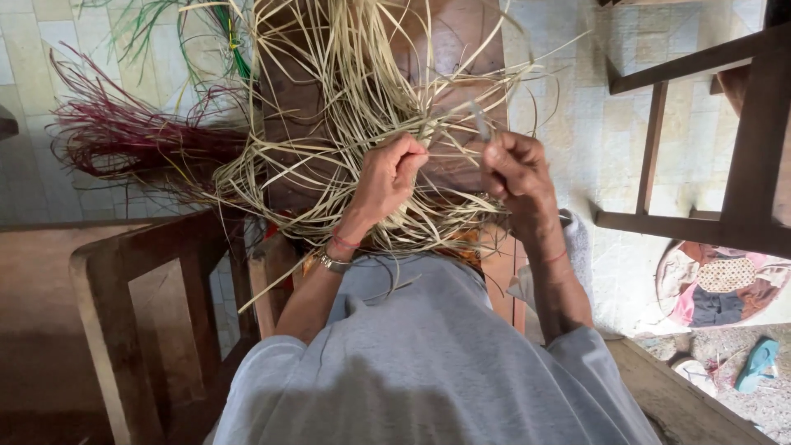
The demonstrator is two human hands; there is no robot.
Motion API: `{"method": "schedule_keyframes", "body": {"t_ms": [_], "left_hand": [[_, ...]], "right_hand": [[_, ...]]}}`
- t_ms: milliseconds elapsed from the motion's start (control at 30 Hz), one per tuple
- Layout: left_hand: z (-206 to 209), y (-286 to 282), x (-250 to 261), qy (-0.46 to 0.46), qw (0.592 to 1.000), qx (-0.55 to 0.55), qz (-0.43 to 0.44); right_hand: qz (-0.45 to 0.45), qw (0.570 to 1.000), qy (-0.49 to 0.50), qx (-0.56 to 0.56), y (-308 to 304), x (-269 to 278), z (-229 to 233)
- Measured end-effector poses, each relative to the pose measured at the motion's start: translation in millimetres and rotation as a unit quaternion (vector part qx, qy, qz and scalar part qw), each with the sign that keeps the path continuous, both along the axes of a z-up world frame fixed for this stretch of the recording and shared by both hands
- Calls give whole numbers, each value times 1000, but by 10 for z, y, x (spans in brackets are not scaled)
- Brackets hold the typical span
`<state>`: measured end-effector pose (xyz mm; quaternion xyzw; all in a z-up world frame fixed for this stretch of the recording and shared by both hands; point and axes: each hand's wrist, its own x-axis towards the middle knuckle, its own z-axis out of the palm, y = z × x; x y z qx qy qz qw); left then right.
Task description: Weaving and braiding long strands of natural fiber to create a craft item, using a small blade to assist in tucking and trimming.
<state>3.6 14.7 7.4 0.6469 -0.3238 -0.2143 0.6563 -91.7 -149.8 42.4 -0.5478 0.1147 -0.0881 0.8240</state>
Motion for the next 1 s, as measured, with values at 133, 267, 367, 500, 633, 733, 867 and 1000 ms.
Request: {"method": "schedule_keyframes", "body": {"t_ms": [133,267,367,500,633,733,867,1000], "left_hand": [[-153,41,62,-56,998,3,40],[9,13,116,-265,951,148,53],[592,-146,23,-307,944,119,23],[555,-405,-14,-223,974,18,-34],[478,-426,58,-137,984,-75,-87],[433,-348,15,-173,982,-39,-60],[412,-244,20,-240,971,12,14],[266,-203,107,-258,964,23,60]], "right_hand": [[-38,997,56,-36,70,-17,523],[-66,996,52,-7,77,6,572],[-85,996,31,-10,75,10,352],[-108,992,51,-42,166,38,271],[-95,995,-3,22,170,35,83],[-74,994,-29,81,194,30,-52],[-75,993,-36,90,212,61,-49],[-74,992,-51,86,192,113,79]]}}
